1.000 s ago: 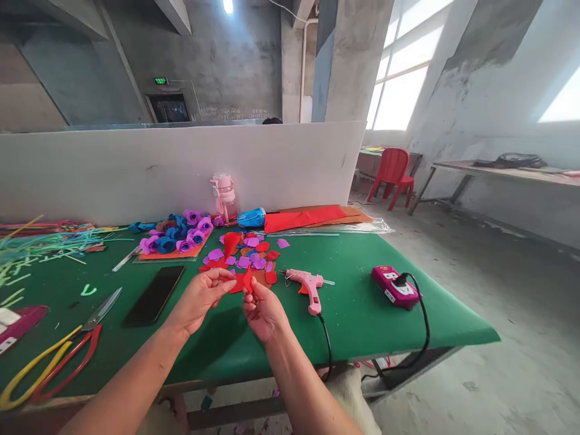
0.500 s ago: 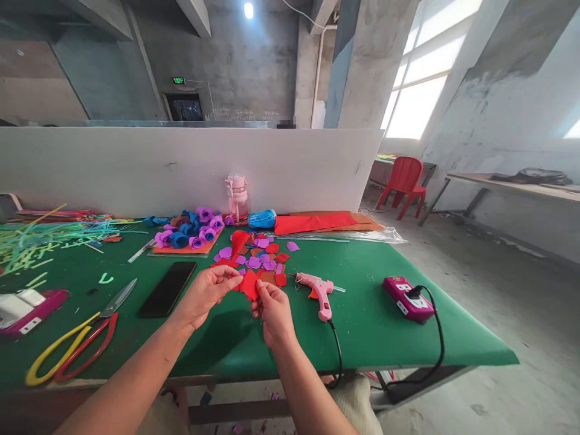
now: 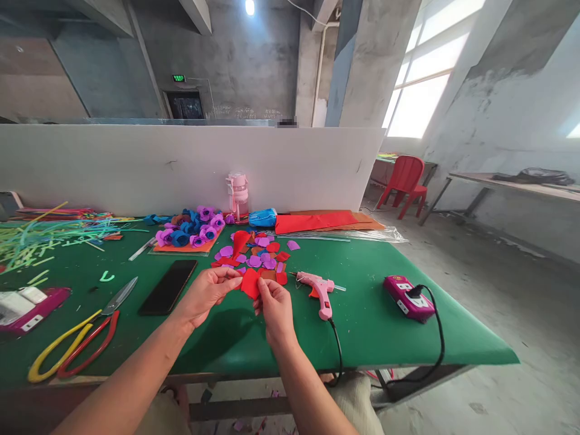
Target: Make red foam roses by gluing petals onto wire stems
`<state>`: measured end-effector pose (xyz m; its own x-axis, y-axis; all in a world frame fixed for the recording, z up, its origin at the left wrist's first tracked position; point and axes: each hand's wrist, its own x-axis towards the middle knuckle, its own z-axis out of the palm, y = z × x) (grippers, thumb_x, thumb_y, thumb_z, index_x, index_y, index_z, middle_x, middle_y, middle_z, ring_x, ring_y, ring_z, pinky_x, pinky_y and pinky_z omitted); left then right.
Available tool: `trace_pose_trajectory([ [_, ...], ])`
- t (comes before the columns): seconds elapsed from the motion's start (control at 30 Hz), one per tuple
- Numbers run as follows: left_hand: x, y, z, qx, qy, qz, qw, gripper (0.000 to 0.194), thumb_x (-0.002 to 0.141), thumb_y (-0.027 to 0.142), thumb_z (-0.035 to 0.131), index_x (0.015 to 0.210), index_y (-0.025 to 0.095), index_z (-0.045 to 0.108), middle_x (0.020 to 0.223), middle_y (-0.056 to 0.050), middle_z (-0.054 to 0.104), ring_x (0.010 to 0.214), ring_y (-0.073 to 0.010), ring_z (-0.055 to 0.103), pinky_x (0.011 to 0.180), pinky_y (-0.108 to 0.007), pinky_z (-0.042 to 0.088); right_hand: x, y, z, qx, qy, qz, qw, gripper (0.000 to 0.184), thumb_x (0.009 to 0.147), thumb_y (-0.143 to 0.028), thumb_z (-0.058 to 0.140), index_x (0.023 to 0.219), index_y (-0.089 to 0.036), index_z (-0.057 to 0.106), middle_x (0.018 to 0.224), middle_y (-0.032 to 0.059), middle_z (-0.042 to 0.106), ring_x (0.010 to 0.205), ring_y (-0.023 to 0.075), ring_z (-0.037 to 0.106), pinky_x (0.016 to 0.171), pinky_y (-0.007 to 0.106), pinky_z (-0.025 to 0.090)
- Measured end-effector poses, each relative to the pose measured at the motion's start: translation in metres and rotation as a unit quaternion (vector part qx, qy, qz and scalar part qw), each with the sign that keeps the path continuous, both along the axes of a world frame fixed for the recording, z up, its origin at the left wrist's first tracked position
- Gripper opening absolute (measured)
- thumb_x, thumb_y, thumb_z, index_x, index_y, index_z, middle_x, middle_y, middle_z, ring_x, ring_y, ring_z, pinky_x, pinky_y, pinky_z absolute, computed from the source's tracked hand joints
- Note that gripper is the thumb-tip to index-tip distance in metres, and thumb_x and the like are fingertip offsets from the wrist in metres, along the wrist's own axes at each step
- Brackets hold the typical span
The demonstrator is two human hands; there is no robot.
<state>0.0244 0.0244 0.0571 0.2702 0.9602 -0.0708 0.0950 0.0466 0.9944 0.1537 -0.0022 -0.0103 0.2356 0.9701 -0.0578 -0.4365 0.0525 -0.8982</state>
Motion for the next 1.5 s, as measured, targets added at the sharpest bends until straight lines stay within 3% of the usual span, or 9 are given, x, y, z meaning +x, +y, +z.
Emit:
trace_pose_trajectory([
  [0.77, 0.0, 0.001, -0.004, 0.002, -0.014, 0.015, 1.0, 0.028, 0.058, 0.036, 0.072, 0.075, 0.014, 0.068, 0.057, 0.001, 0.059, 0.045, -0.006, 0.04, 0.044, -0.021, 0.027, 0.003, 0.0, 0.0, 0.013, -0.043, -0.035, 0.998, 0.037, 0.068, -0.052, 0.064, 0.068, -0.016, 0.059, 0.044, -0.0042, 0.049, 0.038, 0.007, 0.041, 0.037, 0.018, 0.031],
  [0.93, 0.0, 0.002, -0.008, 0.0, -0.004, -0.002, 1.0, 0.025, 0.058, 0.032, 0.072, 0.077, 0.015, 0.069, 0.058, 0.001, 0.061, 0.046, -0.0061, 0.042, 0.043, -0.02, 0.028, 0.002, 0.0, 0.0, 0.015, -0.033, -0.028, 0.999, 0.035, 0.069, -0.051, 0.064, 0.068, -0.016, 0.059, 0.043, -0.0046, 0.049, 0.038, 0.0064, 0.04, 0.037, 0.018, 0.03],
  [1.13, 0.004, 0.002, -0.01, -0.004, -0.018, 0.025, 1.0, 0.022, 0.055, 0.029, 0.073, 0.071, 0.014, 0.068, 0.057, 0.001, 0.06, 0.046, -0.0065, 0.043, 0.042, -0.02, 0.028, 0.001, 0.0, 0.001, 0.012, -0.053, -0.007, 0.999, 0.035, 0.071, -0.05, 0.061, 0.067, -0.016, 0.058, 0.043, -0.005, 0.047, 0.038, 0.0067, 0.04, 0.037, 0.018, 0.031],
  [1.2, 0.005, 0.002, -0.01, -0.006, -0.028, 0.026, 0.999, 0.022, 0.055, 0.029, 0.073, 0.069, 0.014, 0.068, 0.057, 0.001, 0.061, 0.046, -0.0067, 0.044, 0.043, -0.02, 0.03, 0.002, 0.0, 0.0, 0.019, -0.071, -0.001, 0.997, 0.033, 0.07, -0.048, 0.063, 0.076, -0.017, 0.06, 0.05, -0.0038, 0.053, 0.041, 0.0077, 0.044, 0.037, 0.019, 0.033],
  [1.3, 0.005, 0.004, -0.012, 0.0, -0.04, 0.031, 0.999, 0.022, 0.055, 0.03, 0.073, 0.069, 0.014, 0.067, 0.058, 0.0, 0.061, 0.049, -0.008, 0.047, 0.045, -0.02, 0.033, 0.005, 0.002, -0.001, 0.055, -0.121, -0.061, 0.989, 0.037, 0.064, -0.041, 0.071, 0.091, -0.02, 0.058, 0.074, -0.0007, 0.062, 0.05, 0.0085, 0.049, 0.042, 0.019, 0.037],
  [1.37, 0.007, 0.005, -0.016, 0.019, -0.038, 0.037, 0.998, 0.023, 0.056, 0.031, 0.073, 0.07, 0.014, 0.067, 0.058, 0.001, 0.061, 0.052, -0.0089, 0.049, 0.048, -0.02, 0.034, 0.007, 0.001, 0.002, 0.074, -0.146, -0.089, 0.983, 0.032, 0.067, -0.042, 0.069, 0.088, -0.02, 0.059, 0.074, -0.0008, 0.062, 0.052, 0.0088, 0.049, 0.045, 0.02, 0.038],
  [1.5, 0.011, 0.006, -0.024, 0.067, -0.001, 0.031, 0.997, 0.021, 0.059, 0.034, 0.071, 0.069, 0.015, 0.067, 0.057, 0.001, 0.06, 0.054, -0.0106, 0.05, 0.052, -0.022, 0.037, 0.005, -0.003, 0.012, 0.077, -0.094, -0.002, 0.993, 0.038, 0.079, -0.055, 0.05, 0.079, -0.018, 0.062, 0.065, 0.0012, 0.06, 0.057, 0.013, 0.053, 0.049, 0.022, 0.043],
])
